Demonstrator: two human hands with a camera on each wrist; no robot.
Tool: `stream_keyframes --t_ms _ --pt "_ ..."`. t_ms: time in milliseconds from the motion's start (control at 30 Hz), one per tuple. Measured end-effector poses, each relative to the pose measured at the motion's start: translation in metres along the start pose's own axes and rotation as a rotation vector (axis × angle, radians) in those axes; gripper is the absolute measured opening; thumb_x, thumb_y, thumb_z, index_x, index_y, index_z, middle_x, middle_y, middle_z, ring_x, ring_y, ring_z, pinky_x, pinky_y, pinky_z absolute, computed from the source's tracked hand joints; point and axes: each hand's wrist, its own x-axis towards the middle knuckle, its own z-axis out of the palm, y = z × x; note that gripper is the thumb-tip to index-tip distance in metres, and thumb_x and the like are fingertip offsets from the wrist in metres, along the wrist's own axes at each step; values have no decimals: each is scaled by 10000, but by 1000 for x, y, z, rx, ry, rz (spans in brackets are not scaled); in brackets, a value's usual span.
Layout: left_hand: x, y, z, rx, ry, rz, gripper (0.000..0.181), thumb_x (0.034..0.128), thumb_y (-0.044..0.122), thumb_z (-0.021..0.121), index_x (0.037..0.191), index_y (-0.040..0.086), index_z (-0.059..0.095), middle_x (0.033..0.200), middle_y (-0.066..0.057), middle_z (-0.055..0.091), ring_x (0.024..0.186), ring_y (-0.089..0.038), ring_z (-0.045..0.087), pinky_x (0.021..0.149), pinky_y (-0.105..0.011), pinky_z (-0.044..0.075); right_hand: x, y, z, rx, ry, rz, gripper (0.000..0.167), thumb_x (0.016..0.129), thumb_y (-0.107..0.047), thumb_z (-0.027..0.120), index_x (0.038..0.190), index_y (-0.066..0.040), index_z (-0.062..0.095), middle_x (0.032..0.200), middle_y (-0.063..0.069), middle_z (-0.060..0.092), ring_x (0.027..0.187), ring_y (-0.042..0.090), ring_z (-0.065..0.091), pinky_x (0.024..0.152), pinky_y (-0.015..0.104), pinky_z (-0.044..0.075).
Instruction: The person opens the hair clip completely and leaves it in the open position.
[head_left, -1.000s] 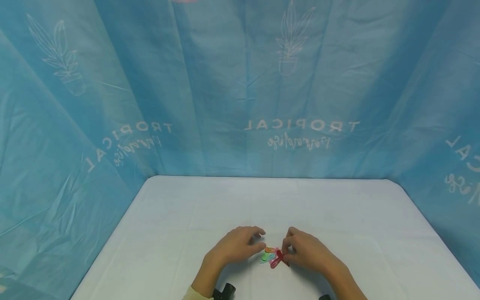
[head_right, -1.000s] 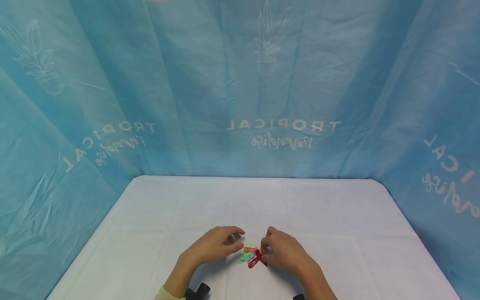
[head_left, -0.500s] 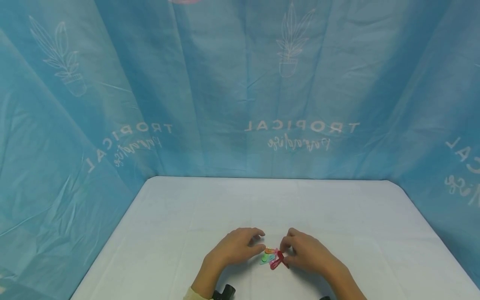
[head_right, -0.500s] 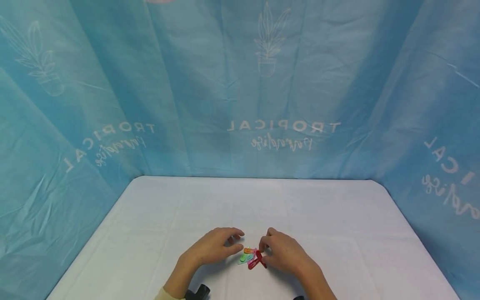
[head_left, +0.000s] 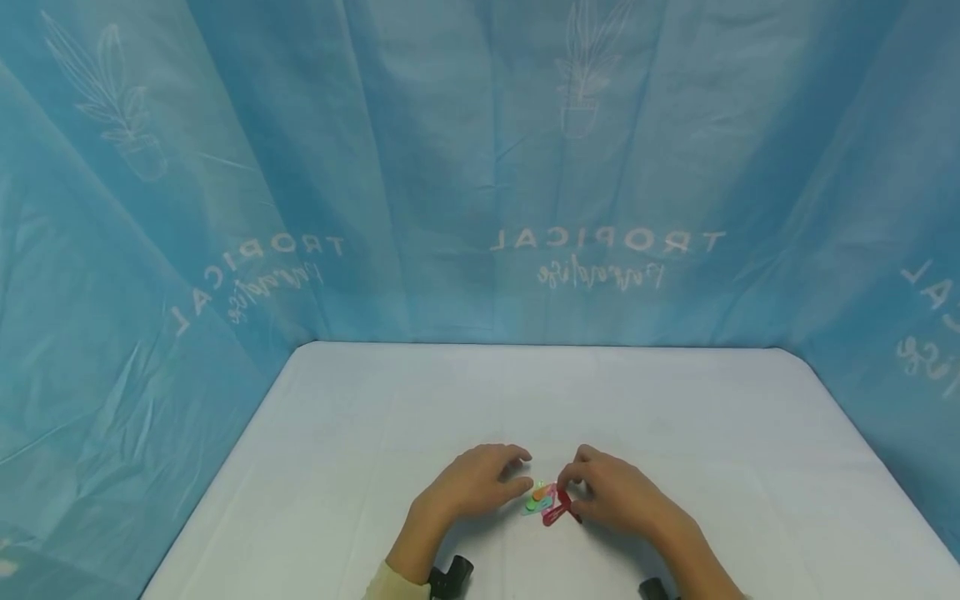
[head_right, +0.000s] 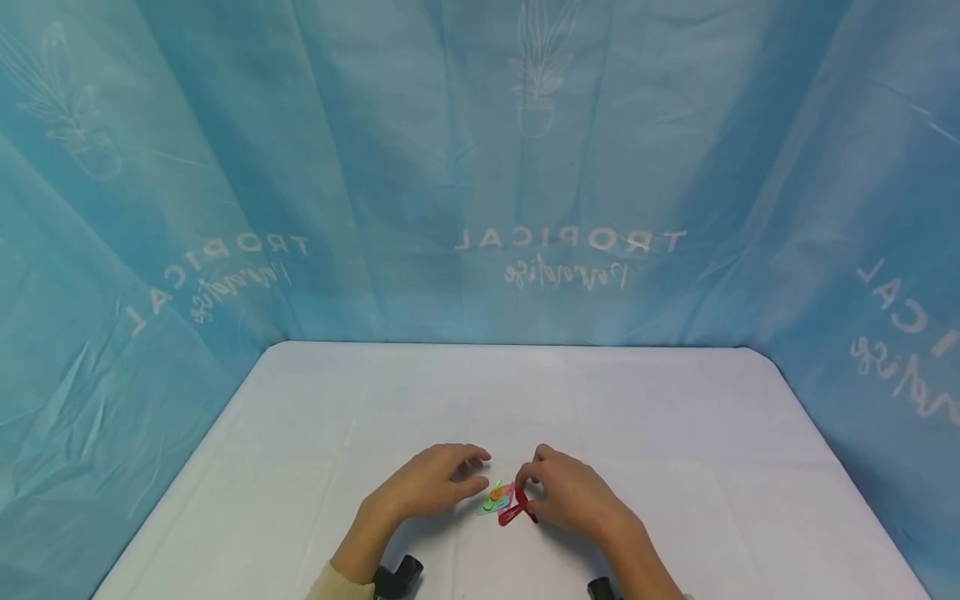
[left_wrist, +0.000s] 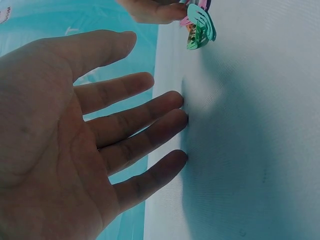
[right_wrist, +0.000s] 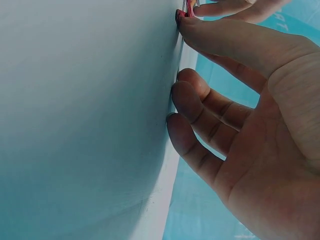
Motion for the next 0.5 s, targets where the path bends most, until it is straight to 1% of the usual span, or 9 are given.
stream_keyframes --t_ms 167,267,400,500 --pt "1 1 0 -1 -2 -3 395 961 431 643 1291 214 660 1224 60 681 1176 -151 612 1022 -446 484 0 -1 -3 3 -1 3 192 807 -267 838 958 -329 737 874 -140 522 725 60 483 658 259 446" --pt "2 0 -1 6 0 -3 396 960 437 644 1290 219 661 1223 66 681 1178 -145 612 1023 -440 485 0 -2 -4 -3 -5 8 180 809 -260 835 945 -322 734 882 -144 526 739 54 489 686 276 471" --pt "1 0 -1 10 -2 -4 399 956 449 643 1287 226 664 1228 70 681 1184 -142 611 1025 -434 484 1 -1 -3 2 -19 16 147 817 -238 821 905 -308 725 903 -148 536 768 44 508 726 308 503" --pt "1 0 0 7 -3 -8 395 953 453 647 1281 234 667 1216 78 682 1170 -130 613 1020 -422 487 1 0 -2 17 -22 10 131 824 -209 808 854 -298 716 894 -144 533 768 48 509 723 301 497"
